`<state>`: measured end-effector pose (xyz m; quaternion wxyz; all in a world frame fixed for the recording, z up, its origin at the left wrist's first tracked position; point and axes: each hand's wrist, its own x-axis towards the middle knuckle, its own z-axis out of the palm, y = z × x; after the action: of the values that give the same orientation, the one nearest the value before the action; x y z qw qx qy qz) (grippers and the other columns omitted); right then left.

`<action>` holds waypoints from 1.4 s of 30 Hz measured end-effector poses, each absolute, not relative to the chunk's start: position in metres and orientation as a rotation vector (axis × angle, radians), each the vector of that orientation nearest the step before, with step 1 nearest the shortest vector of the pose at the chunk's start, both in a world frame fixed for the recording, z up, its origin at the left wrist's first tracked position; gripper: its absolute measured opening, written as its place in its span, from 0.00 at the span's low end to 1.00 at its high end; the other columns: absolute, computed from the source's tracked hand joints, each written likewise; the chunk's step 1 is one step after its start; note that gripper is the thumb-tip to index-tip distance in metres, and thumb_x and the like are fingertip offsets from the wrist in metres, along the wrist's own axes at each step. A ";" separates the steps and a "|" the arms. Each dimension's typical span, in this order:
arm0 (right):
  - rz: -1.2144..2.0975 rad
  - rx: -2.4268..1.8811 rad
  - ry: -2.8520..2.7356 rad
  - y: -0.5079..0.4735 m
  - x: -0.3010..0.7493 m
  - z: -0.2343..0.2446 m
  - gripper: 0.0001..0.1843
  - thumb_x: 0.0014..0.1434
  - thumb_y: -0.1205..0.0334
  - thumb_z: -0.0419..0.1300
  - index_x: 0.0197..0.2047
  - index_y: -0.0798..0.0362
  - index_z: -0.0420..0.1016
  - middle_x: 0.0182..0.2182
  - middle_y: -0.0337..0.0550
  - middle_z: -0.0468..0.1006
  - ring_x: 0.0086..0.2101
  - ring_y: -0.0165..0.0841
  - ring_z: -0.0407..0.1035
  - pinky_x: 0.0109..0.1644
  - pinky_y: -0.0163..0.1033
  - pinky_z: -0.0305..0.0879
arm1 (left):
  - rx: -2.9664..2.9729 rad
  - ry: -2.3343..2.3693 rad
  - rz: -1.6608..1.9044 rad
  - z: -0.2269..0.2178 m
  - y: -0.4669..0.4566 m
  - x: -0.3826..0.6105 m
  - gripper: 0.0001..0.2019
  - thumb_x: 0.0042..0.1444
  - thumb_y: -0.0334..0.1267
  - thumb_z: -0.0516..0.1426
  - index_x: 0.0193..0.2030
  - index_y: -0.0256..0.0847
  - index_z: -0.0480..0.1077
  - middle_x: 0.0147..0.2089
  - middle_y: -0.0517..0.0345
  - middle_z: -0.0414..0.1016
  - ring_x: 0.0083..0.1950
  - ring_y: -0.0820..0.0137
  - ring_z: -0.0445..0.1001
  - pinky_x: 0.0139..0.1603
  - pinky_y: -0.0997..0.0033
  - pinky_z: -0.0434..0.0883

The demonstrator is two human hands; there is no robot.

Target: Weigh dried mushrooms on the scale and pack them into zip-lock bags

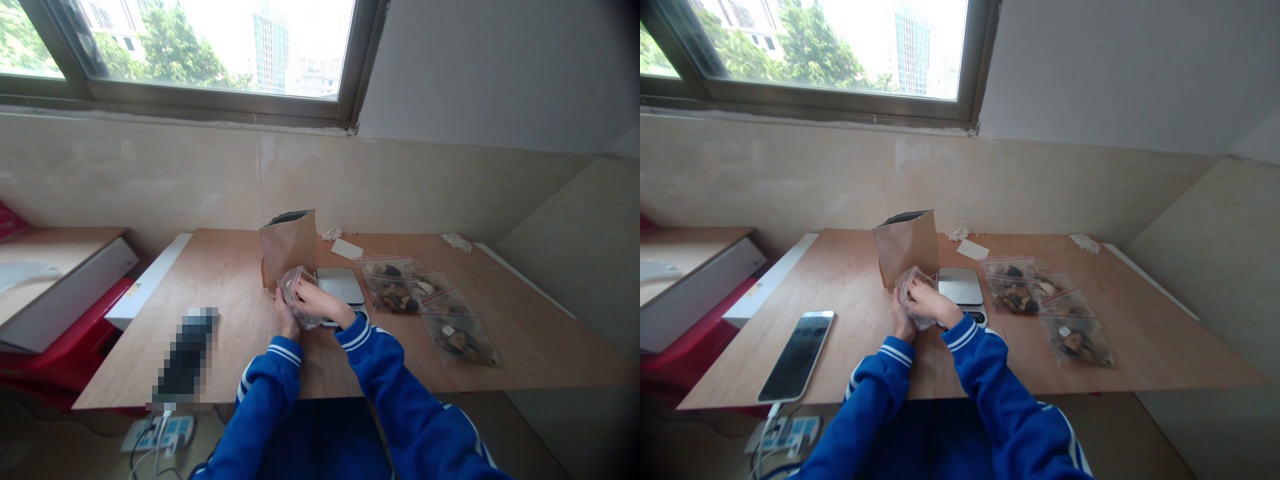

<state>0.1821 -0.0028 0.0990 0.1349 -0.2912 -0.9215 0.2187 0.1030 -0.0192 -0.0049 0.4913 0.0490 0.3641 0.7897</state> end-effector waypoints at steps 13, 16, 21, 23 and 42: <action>0.814 -0.917 -2.362 0.000 0.192 0.129 0.09 0.58 0.71 0.59 0.42 0.54 0.76 0.40 0.45 0.81 0.41 0.36 0.75 0.46 0.37 0.68 | 0.067 0.883 1.879 0.000 -0.020 0.102 0.18 0.65 0.42 0.48 0.45 0.34 0.76 0.46 0.47 0.79 0.49 0.65 0.78 0.52 0.66 0.73; 0.836 -0.951 -2.271 0.004 0.198 0.135 0.08 0.57 0.68 0.61 0.42 0.54 0.77 0.39 0.45 0.81 0.40 0.35 0.75 0.46 0.38 0.68 | 0.029 0.856 1.849 0.006 -0.022 0.102 0.18 0.65 0.43 0.47 0.46 0.34 0.75 0.47 0.46 0.79 0.47 0.64 0.79 0.50 0.65 0.74; 0.858 -0.939 -2.023 0.021 0.204 0.144 0.09 0.55 0.64 0.62 0.41 0.54 0.77 0.38 0.44 0.82 0.39 0.35 0.75 0.46 0.39 0.69 | 0.045 0.845 1.838 0.014 -0.026 0.104 0.18 0.65 0.42 0.47 0.48 0.36 0.74 0.42 0.49 0.80 0.41 0.68 0.80 0.45 0.68 0.76; 0.829 -0.890 -1.860 0.037 0.202 0.156 0.10 0.55 0.61 0.63 0.41 0.54 0.76 0.39 0.44 0.81 0.40 0.36 0.75 0.47 0.40 0.70 | 0.047 0.847 1.813 0.015 -0.027 0.104 0.18 0.65 0.43 0.47 0.49 0.36 0.73 0.39 0.50 0.80 0.39 0.67 0.80 0.43 0.68 0.77; 0.440 -0.635 -2.089 0.100 0.153 0.197 0.08 0.60 0.67 0.53 0.43 0.54 0.70 0.42 0.48 0.76 0.44 0.36 0.71 0.51 0.40 0.65 | 0.071 0.856 1.774 0.004 -0.023 0.102 0.19 0.63 0.44 0.48 0.52 0.36 0.72 0.39 0.48 0.81 0.36 0.66 0.80 0.38 0.68 0.76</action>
<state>0.1532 0.0997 0.1966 0.4413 -0.2560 -0.8416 0.1774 0.1017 -0.0228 0.0044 0.5523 0.0300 0.3622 0.7502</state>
